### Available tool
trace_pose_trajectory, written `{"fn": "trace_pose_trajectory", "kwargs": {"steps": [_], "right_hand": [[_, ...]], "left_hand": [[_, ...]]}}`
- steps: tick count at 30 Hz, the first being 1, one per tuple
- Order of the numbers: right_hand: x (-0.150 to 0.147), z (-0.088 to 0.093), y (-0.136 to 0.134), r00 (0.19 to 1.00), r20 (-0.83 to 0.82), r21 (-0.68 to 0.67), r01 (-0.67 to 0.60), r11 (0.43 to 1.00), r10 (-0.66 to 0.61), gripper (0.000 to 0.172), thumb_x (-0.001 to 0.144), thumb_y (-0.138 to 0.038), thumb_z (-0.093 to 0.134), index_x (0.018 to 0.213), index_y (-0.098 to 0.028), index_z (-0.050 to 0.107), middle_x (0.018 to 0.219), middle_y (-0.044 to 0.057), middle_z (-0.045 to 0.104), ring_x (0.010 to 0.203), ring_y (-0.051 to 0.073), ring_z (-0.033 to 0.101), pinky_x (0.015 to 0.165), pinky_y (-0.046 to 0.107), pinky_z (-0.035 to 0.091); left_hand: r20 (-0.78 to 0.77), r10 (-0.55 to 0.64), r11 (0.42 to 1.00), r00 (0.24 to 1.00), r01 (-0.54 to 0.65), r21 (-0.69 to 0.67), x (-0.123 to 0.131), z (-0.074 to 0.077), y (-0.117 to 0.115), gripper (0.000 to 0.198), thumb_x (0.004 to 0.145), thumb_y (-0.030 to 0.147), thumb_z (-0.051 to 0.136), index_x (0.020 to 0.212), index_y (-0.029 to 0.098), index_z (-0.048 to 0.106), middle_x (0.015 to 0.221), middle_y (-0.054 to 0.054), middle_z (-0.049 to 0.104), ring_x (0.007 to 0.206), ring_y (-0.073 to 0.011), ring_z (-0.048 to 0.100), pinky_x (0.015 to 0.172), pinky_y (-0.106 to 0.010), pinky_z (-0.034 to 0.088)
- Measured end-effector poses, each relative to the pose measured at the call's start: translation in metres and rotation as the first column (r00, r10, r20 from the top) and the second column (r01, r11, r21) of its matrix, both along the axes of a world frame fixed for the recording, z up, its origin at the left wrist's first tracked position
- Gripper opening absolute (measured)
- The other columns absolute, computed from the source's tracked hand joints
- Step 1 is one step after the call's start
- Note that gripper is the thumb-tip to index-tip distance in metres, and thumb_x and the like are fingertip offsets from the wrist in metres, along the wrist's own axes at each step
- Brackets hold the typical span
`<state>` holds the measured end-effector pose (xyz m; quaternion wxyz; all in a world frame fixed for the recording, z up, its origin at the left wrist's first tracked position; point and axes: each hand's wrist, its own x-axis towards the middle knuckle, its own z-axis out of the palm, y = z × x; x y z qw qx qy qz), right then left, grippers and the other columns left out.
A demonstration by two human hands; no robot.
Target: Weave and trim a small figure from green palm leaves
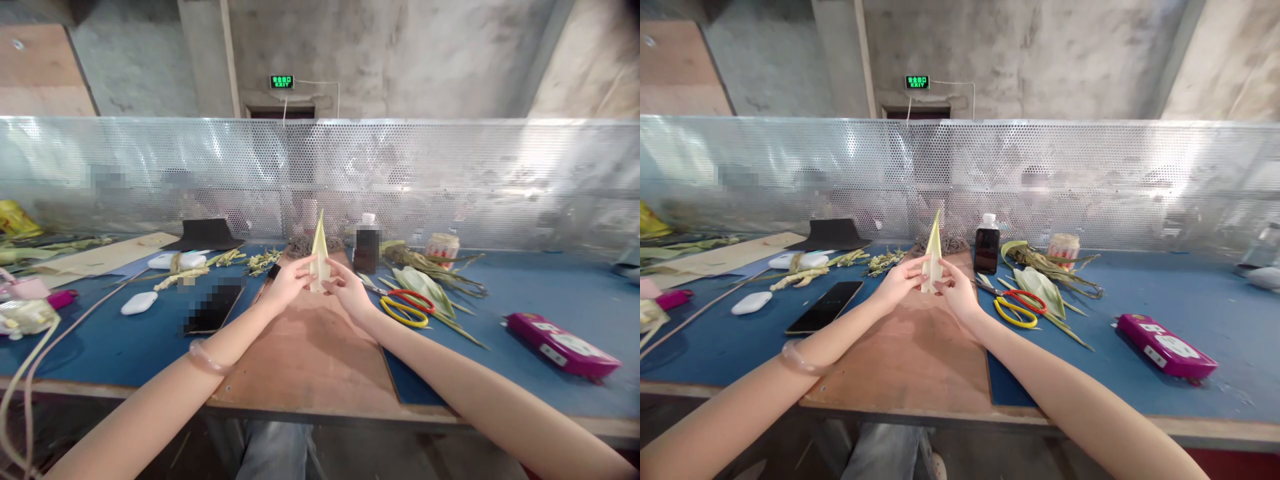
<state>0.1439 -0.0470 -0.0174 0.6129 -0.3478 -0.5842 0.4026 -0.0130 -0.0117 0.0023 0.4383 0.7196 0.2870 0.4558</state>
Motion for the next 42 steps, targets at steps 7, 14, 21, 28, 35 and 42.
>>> {"fn": "trace_pose_trajectory", "kwargs": {"steps": [7, 14, 21, 28, 35, 42], "right_hand": [[0.003, 0.002, -0.002, 0.989, -0.136, -0.091, -0.062, 0.994, 0.05, 0.062, 0.061, -0.017, 0.068, 0.121, -0.017, 0.055, 0.07, -0.005, 0.054, 0.065, 0.009, 0.054, 0.071, 0.027, 0.047], [0.005, -0.003, 0.003, 0.999, 0.005, -0.055, 0.048, 0.997, -0.048, 0.057, 0.062, -0.017, 0.067, 0.118, -0.013, 0.055, 0.067, -0.005, 0.054, 0.065, 0.01, 0.054, 0.068, 0.027, 0.046], [0.005, -0.005, 0.004, 0.881, 0.342, 0.225, 0.261, 0.939, -0.327, 0.049, 0.069, -0.013, 0.06, 0.117, -0.021, 0.055, 0.094, 0.004, 0.059, 0.072, 0.014, 0.055, 0.068, 0.03, 0.049], [0.005, -0.006, 0.006, 0.853, 0.385, 0.259, 0.268, 0.928, -0.353, 0.054, 0.071, -0.014, 0.059, 0.124, -0.02, 0.05, 0.105, 0.008, 0.055, 0.079, 0.016, 0.056, 0.07, 0.033, 0.051], [0.003, 0.001, 0.003, 0.975, 0.118, 0.036, 0.185, 0.982, -0.188, 0.054, 0.065, -0.017, 0.062, 0.119, -0.015, 0.055, 0.101, 0.007, 0.065, 0.081, 0.015, 0.059, 0.078, 0.032, 0.048], [0.009, 0.0, 0.005, 0.967, -0.243, -0.177, 0.028, 0.984, -0.071, 0.034, 0.064, -0.021, 0.065, 0.097, -0.013, 0.066, 0.097, 0.009, 0.068, 0.081, 0.018, 0.063, 0.075, 0.033, 0.049]], "left_hand": [[0.121, -0.04, 0.984, 0.992, 0.06, -0.166, -0.001, -0.002, 0.005, 0.054, 0.075, 0.022, 0.065, 0.127, 0.016, 0.05, 0.107, -0.013, 0.067, 0.09, -0.0214, 0.064, 0.078, -0.034, 0.05], [0.054, -0.03, 0.988, 0.998, 0.038, -0.152, -0.003, 0.0, 0.005, 0.048, 0.075, 0.02, 0.063, 0.122, 0.013, 0.053, 0.11, -0.015, 0.065, 0.093, -0.0211, 0.062, 0.078, -0.032, 0.048], [-0.162, -0.034, 0.993, 0.986, 0.051, 0.104, -0.004, 0.003, 0.002, 0.046, 0.079, 0.022, 0.058, 0.124, 0.02, 0.052, 0.096, -0.007, 0.068, 0.079, -0.017, 0.061, 0.07, -0.029, 0.047], [-0.216, -0.026, 0.988, 0.976, 0.058, 0.141, -0.002, 0.005, 0.003, 0.05, 0.08, 0.017, 0.054, 0.129, 0.02, 0.048, 0.107, -0.009, 0.066, 0.091, -0.0195, 0.06, 0.076, -0.031, 0.048], [-0.161, -0.011, 0.998, 0.987, 0.022, 0.065, 0.0, 0.008, -0.001, 0.052, 0.08, 0.016, 0.055, 0.13, 0.014, 0.043, 0.107, -0.013, 0.067, 0.094, -0.022, 0.063, 0.081, -0.035, 0.049], [-0.241, -0.004, 0.997, 0.971, 0.021, 0.07, -0.001, 0.008, -0.005, 0.043, 0.08, 0.02, 0.058, 0.121, 0.017, 0.048, 0.107, -0.012, 0.066, 0.102, -0.0236, 0.061, 0.085, -0.037, 0.047]]}}
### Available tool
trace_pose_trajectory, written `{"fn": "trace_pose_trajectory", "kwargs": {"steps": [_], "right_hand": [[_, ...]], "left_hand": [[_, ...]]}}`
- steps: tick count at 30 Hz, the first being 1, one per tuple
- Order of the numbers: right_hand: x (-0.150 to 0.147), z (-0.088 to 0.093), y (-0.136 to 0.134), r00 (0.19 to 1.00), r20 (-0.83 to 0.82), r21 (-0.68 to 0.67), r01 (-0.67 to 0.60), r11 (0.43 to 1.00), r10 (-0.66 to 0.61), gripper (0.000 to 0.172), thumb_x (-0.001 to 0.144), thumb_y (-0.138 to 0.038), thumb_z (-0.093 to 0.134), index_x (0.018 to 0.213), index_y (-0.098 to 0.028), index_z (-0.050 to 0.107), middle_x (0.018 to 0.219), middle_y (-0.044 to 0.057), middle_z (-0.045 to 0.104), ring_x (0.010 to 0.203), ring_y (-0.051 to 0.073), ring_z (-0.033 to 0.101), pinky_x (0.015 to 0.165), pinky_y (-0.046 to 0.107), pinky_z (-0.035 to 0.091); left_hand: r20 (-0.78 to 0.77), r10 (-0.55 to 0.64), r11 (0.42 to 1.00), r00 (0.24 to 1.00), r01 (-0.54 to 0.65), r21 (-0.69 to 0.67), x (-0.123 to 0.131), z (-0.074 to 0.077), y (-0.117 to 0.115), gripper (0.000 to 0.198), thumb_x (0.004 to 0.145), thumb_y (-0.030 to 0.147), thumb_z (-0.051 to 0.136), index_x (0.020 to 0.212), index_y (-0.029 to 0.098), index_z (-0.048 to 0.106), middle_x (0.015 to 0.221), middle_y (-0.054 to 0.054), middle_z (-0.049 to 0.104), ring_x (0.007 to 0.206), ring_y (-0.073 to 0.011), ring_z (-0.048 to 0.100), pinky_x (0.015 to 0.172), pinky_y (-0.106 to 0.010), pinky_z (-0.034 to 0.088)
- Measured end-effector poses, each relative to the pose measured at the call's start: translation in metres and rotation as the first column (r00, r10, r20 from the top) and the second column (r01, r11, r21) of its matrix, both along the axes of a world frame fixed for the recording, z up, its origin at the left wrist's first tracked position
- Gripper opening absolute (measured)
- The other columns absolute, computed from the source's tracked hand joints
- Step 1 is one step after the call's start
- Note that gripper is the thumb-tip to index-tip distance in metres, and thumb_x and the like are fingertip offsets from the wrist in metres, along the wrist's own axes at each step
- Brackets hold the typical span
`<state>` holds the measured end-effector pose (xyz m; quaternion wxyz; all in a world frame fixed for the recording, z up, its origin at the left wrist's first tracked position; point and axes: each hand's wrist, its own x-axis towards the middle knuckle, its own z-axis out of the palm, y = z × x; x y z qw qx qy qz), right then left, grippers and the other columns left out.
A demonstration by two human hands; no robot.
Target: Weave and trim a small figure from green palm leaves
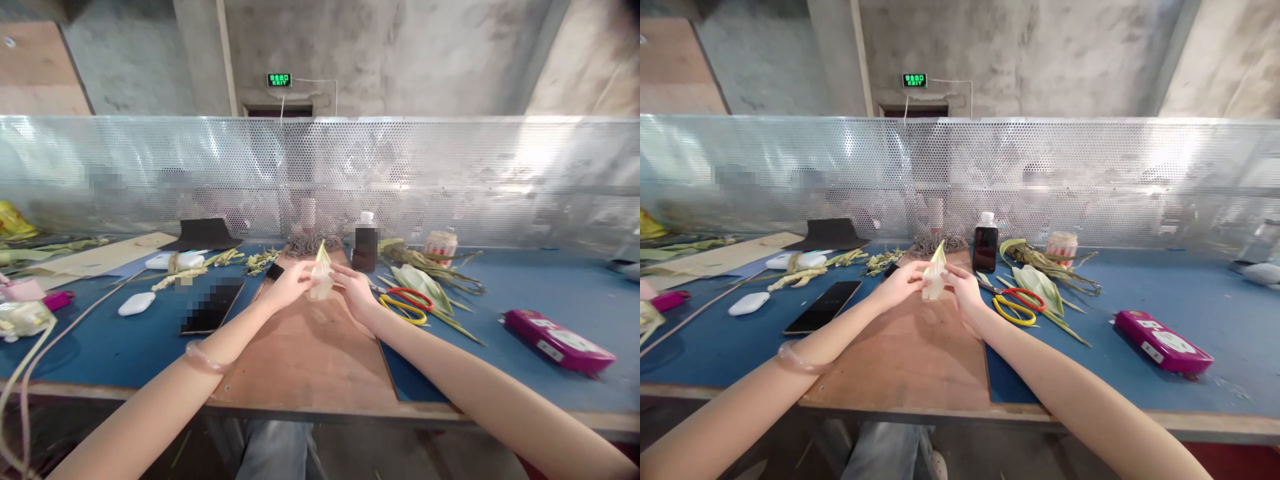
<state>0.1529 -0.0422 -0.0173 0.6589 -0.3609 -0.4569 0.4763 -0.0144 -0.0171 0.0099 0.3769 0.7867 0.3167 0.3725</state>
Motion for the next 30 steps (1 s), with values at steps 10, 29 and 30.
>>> {"fn": "trace_pose_trajectory", "kwargs": {"steps": [10, 29, 30], "right_hand": [[0.005, -0.005, 0.006, 0.997, -0.042, 0.022, -0.064, 0.998, 0.065, 0.033, 0.06, -0.015, 0.068, 0.093, -0.017, 0.063, 0.087, 0.005, 0.067, 0.08, 0.017, 0.063, 0.076, 0.033, 0.049], [-0.01, 0.001, -0.011, 0.734, 0.669, 0.145, 0.027, 0.989, -0.119, 0.081, 0.066, -0.028, 0.071, 0.136, -0.01, 0.035, 0.104, 0.011, 0.06, 0.076, 0.016, 0.06, 0.073, 0.033, 0.05], [-0.01, -0.001, -0.009, 0.717, 0.682, 0.175, 0.029, 0.984, -0.142, 0.08, 0.067, -0.03, 0.071, 0.136, -0.011, 0.036, 0.109, 0.012, 0.058, 0.077, 0.016, 0.06, 0.073, 0.033, 0.051]], "left_hand": [[0.014, -0.005, 0.998, 1.0, 0.004, 0.061, -0.001, 0.0, 0.003, 0.04, 0.076, 0.024, 0.063, 0.115, 0.018, 0.055, 0.104, -0.01, 0.066, 0.096, -0.0205, 0.062, 0.087, -0.036, 0.047], [0.34, 0.088, 0.938, 0.936, 0.037, -0.345, -0.004, -0.003, 0.011, 0.035, 0.073, 0.019, 0.065, 0.107, 0.012, 0.064, 0.106, -0.013, 0.067, 0.09, -0.0215, 0.063, 0.081, -0.035, 0.048], [0.345, 0.092, 0.936, 0.934, 0.037, -0.349, -0.004, -0.004, 0.012, 0.036, 0.073, 0.019, 0.065, 0.108, 0.012, 0.064, 0.106, -0.014, 0.067, 0.09, -0.0217, 0.063, 0.08, -0.035, 0.048]]}}
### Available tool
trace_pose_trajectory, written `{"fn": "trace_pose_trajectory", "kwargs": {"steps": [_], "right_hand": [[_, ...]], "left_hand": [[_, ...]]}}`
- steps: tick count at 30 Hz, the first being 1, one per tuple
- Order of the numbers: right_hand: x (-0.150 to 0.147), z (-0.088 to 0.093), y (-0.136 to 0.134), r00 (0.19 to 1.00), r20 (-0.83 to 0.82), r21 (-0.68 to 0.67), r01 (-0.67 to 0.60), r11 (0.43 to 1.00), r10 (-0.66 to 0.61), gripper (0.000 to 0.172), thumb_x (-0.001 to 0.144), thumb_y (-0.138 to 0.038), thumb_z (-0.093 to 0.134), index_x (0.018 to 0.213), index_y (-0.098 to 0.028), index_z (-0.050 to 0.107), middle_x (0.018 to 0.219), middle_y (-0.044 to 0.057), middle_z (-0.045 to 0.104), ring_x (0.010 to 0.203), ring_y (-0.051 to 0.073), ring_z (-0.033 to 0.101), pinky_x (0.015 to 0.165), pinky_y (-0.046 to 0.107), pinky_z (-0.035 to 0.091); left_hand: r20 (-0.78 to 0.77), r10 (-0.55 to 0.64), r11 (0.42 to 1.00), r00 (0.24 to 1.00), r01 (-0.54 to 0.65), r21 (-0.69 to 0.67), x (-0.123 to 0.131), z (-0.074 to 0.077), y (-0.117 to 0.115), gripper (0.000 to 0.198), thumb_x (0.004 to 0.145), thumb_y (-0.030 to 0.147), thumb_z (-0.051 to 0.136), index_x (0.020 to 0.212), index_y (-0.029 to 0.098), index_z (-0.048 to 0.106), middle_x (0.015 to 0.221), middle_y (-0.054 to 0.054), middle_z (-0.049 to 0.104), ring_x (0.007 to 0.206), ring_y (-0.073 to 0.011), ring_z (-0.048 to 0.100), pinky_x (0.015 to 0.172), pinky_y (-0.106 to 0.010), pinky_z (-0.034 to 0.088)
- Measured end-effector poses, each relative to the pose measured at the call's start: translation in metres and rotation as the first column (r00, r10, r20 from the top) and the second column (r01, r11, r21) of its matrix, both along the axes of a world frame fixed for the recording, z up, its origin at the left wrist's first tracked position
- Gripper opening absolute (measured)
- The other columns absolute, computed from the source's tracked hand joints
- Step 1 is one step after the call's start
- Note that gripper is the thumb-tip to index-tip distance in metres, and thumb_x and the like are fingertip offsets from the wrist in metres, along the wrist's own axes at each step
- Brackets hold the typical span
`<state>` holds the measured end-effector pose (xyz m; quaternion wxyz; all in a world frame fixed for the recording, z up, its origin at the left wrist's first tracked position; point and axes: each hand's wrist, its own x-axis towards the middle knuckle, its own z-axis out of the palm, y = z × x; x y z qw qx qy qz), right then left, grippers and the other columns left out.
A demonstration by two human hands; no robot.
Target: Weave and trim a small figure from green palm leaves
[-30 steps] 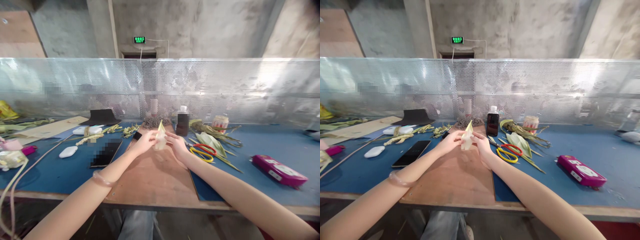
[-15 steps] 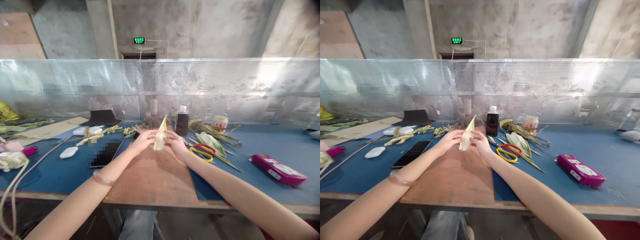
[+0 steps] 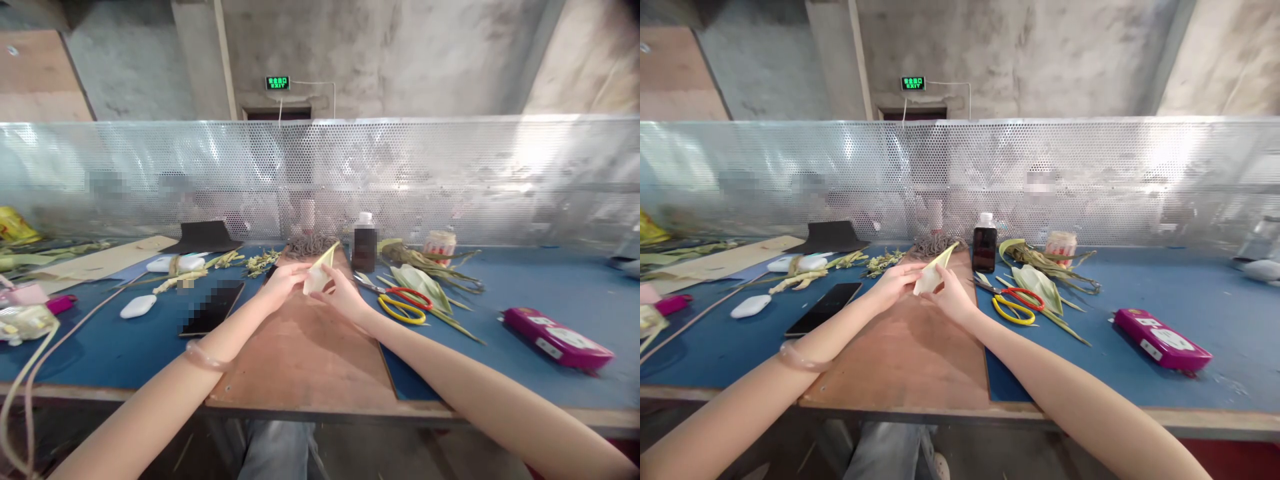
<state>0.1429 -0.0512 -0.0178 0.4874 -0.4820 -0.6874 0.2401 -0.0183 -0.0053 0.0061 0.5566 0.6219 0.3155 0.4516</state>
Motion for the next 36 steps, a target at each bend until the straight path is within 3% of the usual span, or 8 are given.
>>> {"fn": "trace_pose_trajectory", "kwargs": {"steps": [3, 9, 13, 18, 21, 27, 33, 36], "right_hand": [[0.001, -0.005, 0.005, 0.998, 0.054, 0.066, 0.022, 0.998, -0.026, 0.078, 0.066, -0.035, 0.072, 0.134, -0.014, 0.039, 0.117, 0.013, 0.054, 0.078, 0.016, 0.061, 0.072, 0.032, 0.051], [0.003, -0.006, 0.007, 0.986, 0.155, 0.107, 0.05, 0.993, -0.066, 0.07, 0.068, -0.04, 0.07, 0.128, -0.013, 0.047, 0.11, 0.012, 0.057, 0.07, 0.014, 0.059, 0.068, 0.029, 0.05], [0.006, 0.002, 0.004, 0.974, 0.22, 0.103, 0.036, 0.994, -0.058, 0.05, 0.071, -0.033, 0.069, 0.116, -0.014, 0.059, 0.101, 0.009, 0.059, 0.067, 0.012, 0.058, 0.067, 0.026, 0.048], [0.011, 0.002, 0.006, 0.941, 0.323, 0.209, 0.032, 0.977, -0.1, 0.031, 0.074, -0.032, 0.068, 0.099, -0.015, 0.067, 0.088, 0.005, 0.058, 0.072, 0.014, 0.056, 0.072, 0.026, 0.046], [0.012, -0.003, 0.01, 0.909, 0.375, 0.3, 0.069, 0.952, -0.184, 0.033, 0.074, -0.037, 0.068, 0.099, -0.015, 0.067, 0.09, 0.006, 0.056, 0.079, 0.017, 0.055, 0.077, 0.029, 0.046], [0.014, -0.006, 0.008, 0.782, 0.473, 0.532, 0.113, 0.839, -0.406, 0.047, 0.078, -0.051, 0.059, 0.115, -0.023, 0.061, 0.116, 0.014, 0.051, 0.102, 0.028, 0.047, 0.087, 0.043, 0.042], [0.016, -0.003, 0.009, 0.746, 0.533, 0.575, 0.027, 0.818, -0.399, 0.059, 0.086, -0.05, 0.047, 0.137, -0.023, 0.037, 0.131, 0.01, 0.049, 0.116, 0.027, 0.041, 0.098, 0.044, 0.033], [0.017, -0.005, 0.011, 0.755, 0.55, 0.539, 0.006, 0.842, -0.357, 0.061, 0.087, -0.051, 0.043, 0.14, -0.022, 0.033, 0.136, 0.009, 0.046, 0.119, 0.028, 0.039, 0.099, 0.045, 0.032]], "left_hand": [[0.012, 0.015, 1.0, 1.0, -0.015, 0.0, 0.0, -0.001, 0.001, 0.041, 0.072, 0.018, 0.067, 0.112, 0.013, 0.061, 0.105, -0.013, 0.067, 0.087, -0.0211, 0.064, 0.079, -0.034, 0.048], [0.007, 0.017, 1.0, 1.0, -0.017, 0.0, 0.0, 0.001, -0.002, 0.043, 0.071, 0.015, 0.067, 0.114, 0.012, 0.059, 0.097, -0.012, 0.068, 0.081, -0.0188, 0.064, 0.076, -0.032, 0.049], [0.011, 0.02, 1.0, 1.0, -0.02, -0.009, 0.002, 0.002, -0.005, 0.044, 0.072, 0.014, 0.066, 0.115, 0.011, 0.058, 0.092, -0.012, 0.069, 0.079, -0.0189, 0.064, 0.073, -0.032, 0.05], [0.008, -0.045, 0.999, 0.999, 0.045, 0.03, 0.002, 0.001, -0.005, 0.043, 0.075, 0.019, 0.065, 0.117, 0.014, 0.058, 0.091, -0.01, 0.068, 0.078, -0.0178, 0.064, 0.072, -0.032, 0.05], [0.013, -0.072, 0.997, 0.997, 0.071, 0.038, 0.001, 0.0, -0.003, 0.031, 0.076, 0.019, 0.062, 0.107, 0.014, 0.063, 0.091, -0.009, 0.068, 0.077, -0.0162, 0.063, 0.073, -0.031, 0.049], [-0.002, -0.052, 0.998, 0.999, 0.052, 0.044, 0.0, 0.0, -0.002, 0.025, 0.076, 0.021, 0.061, 0.1, 0.014, 0.068, 0.096, -0.01, 0.068, 0.083, -0.0176, 0.062, 0.078, -0.033, 0.048], [-0.002, -0.037, 0.996, 0.999, 0.037, 0.082, 0.001, 0.004, -0.007, 0.03, 0.074, 0.022, 0.065, 0.102, 0.015, 0.068, 0.108, -0.011, 0.067, 0.093, -0.0208, 0.061, 0.083, -0.035, 0.048], [-0.027, -0.036, 0.994, 0.999, 0.038, 0.099, 0.001, 0.006, -0.01, 0.033, 0.072, 0.021, 0.066, 0.105, 0.014, 0.066, 0.107, -0.012, 0.067, 0.093, -0.0203, 0.062, 0.083, -0.035, 0.048]]}}
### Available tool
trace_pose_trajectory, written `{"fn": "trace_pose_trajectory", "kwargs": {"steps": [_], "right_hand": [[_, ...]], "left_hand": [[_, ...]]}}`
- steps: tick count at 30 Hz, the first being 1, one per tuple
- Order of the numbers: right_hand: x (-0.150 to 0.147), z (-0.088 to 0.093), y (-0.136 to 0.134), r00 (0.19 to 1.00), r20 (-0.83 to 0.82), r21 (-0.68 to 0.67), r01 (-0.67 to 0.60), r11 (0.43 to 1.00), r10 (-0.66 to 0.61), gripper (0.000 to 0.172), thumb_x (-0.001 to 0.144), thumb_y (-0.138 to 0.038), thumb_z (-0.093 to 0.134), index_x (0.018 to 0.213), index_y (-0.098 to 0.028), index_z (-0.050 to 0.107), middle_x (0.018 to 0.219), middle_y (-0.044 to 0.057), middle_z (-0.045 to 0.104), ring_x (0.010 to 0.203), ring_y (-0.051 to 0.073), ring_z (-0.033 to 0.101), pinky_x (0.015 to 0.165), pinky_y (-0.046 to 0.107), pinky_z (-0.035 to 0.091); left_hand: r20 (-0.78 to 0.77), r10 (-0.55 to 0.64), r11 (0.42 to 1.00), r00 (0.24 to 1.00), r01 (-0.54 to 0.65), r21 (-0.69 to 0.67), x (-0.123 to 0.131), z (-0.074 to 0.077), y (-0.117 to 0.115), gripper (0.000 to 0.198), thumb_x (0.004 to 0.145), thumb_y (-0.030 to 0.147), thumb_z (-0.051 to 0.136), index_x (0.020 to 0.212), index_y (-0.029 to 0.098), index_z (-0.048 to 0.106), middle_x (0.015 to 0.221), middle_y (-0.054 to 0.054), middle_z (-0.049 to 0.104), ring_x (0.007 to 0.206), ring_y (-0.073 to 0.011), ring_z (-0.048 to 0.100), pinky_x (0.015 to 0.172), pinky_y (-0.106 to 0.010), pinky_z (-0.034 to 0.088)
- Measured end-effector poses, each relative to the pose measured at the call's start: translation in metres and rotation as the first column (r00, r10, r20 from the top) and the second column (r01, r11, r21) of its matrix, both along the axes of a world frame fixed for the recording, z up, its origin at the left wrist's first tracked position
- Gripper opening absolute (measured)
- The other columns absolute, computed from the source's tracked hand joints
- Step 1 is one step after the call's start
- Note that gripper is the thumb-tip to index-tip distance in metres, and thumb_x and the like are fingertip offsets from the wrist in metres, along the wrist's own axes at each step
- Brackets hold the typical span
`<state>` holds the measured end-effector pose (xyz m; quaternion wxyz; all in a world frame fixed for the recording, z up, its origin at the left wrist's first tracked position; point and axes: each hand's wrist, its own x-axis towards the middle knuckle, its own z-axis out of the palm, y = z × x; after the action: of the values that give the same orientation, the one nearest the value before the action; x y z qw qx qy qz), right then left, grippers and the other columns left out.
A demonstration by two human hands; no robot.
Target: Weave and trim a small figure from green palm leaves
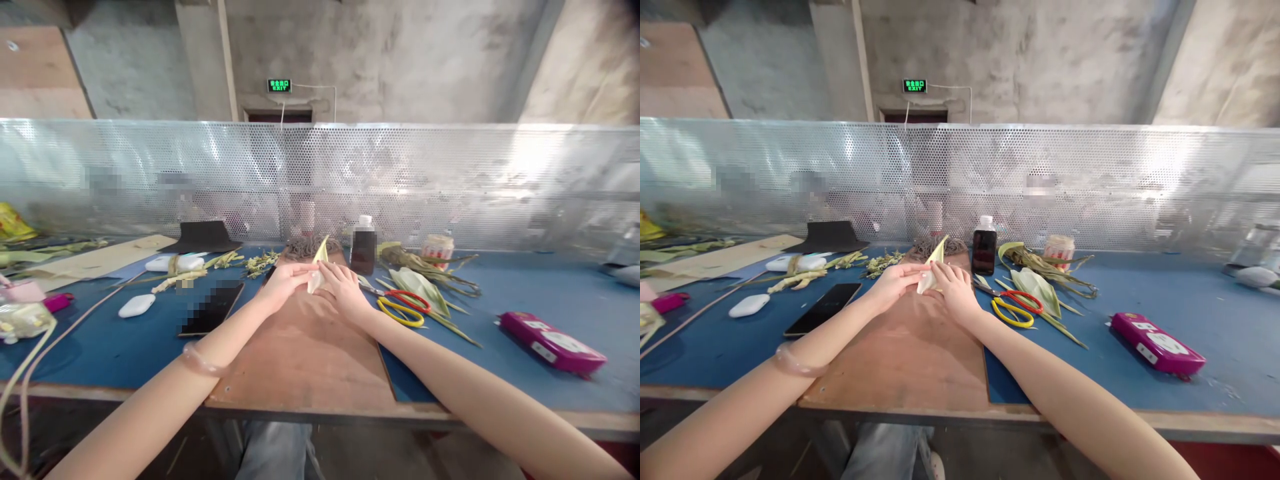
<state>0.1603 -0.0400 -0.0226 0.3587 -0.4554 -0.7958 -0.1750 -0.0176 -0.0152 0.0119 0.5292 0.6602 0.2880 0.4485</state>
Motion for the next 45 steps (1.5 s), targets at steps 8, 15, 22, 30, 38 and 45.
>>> {"fn": "trace_pose_trajectory", "kwargs": {"steps": [8, 15, 22, 30, 38, 45], "right_hand": [[0.006, -0.001, 0.007, 0.992, -0.038, -0.076, -0.126, 0.989, 0.123, 0.062, 0.09, -0.053, 0.034, 0.14, -0.016, 0.033, 0.139, 0.013, 0.042, 0.12, 0.027, 0.04, 0.096, 0.045, 0.038], [0.009, 0.0, 0.008, 0.992, -0.033, -0.1, -0.122, 0.987, 0.119, 0.072, 0.08, -0.057, 0.052, 0.138, -0.019, 0.036, 0.135, 0.014, 0.046, 0.116, 0.03, 0.042, 0.092, 0.047, 0.039], [0.003, 0.0, 0.004, 0.996, -0.053, -0.145, -0.076, 0.987, 0.069, 0.062, 0.079, -0.051, 0.058, 0.128, -0.014, 0.049, 0.114, 0.015, 0.06, 0.106, 0.029, 0.049, 0.087, 0.043, 0.041], [-0.001, 0.008, -0.006, 1.0, 0.022, -0.07, -0.009, 0.997, 0.01, 0.051, 0.083, -0.055, 0.049, 0.116, -0.017, 0.059, 0.103, 0.012, 0.066, 0.099, 0.025, 0.052, 0.085, 0.037, 0.04], [0.0, 0.008, -0.006, 0.997, 0.072, -0.04, 0.019, 0.999, -0.016, 0.051, 0.084, -0.057, 0.044, 0.112, -0.018, 0.061, 0.101, 0.012, 0.067, 0.099, 0.025, 0.052, 0.084, 0.036, 0.039], [0.0, 0.01, -0.007, 0.994, 0.106, -0.004, 0.04, 0.999, -0.039, 0.047, 0.084, -0.056, 0.046, 0.107, -0.018, 0.063, 0.097, 0.013, 0.067, 0.097, 0.025, 0.052, 0.082, 0.036, 0.037]], "left_hand": [[-0.047, -0.083, 0.996, 0.995, 0.082, -0.019, -0.001, -0.006, 0.0, 0.048, 0.073, 0.016, 0.065, 0.12, 0.016, 0.056, 0.102, -0.012, 0.068, 0.081, -0.0167, 0.065, 0.082, -0.035, 0.048], [-0.024, -0.117, 0.993, 0.993, 0.117, -0.017, 0.001, -0.008, 0.003, 0.045, 0.071, 0.017, 0.069, 0.115, 0.015, 0.059, 0.105, -0.013, 0.067, 0.089, -0.0194, 0.063, 0.078, -0.034, 0.049], [-0.031, -0.106, 0.993, 0.994, 0.104, -0.055, -0.001, -0.01, 0.004, 0.046, 0.072, 0.02, 0.069, 0.116, 0.015, 0.056, 0.102, -0.013, 0.066, 0.083, -0.02, 0.064, 0.074, -0.034, 0.05], [0.04, -0.075, 0.988, 0.996, 0.08, -0.133, 0.002, -0.005, -0.001, 0.056, 0.074, 0.014, 0.066, 0.127, 0.013, 0.049, 0.093, -0.012, 0.067, 0.074, -0.016, 0.064, 0.07, -0.031, 0.05], [0.058, -0.079, 0.975, 0.995, 0.089, -0.202, 0.001, -0.001, -0.001, 0.067, 0.073, 0.014, 0.066, 0.134, 0.006, 0.04, 0.103, -0.019, 0.067, 0.084, -0.0227, 0.067, 0.079, -0.036, 0.05], [0.087, -0.028, 0.973, 0.996, 0.047, -0.226, 0.002, -0.002, 0.002, 0.069, 0.07, 0.015, 0.07, 0.131, 0.003, 0.043, 0.109, -0.02, 0.065, 0.09, -0.0238, 0.066, 0.082, -0.034, 0.049]]}}
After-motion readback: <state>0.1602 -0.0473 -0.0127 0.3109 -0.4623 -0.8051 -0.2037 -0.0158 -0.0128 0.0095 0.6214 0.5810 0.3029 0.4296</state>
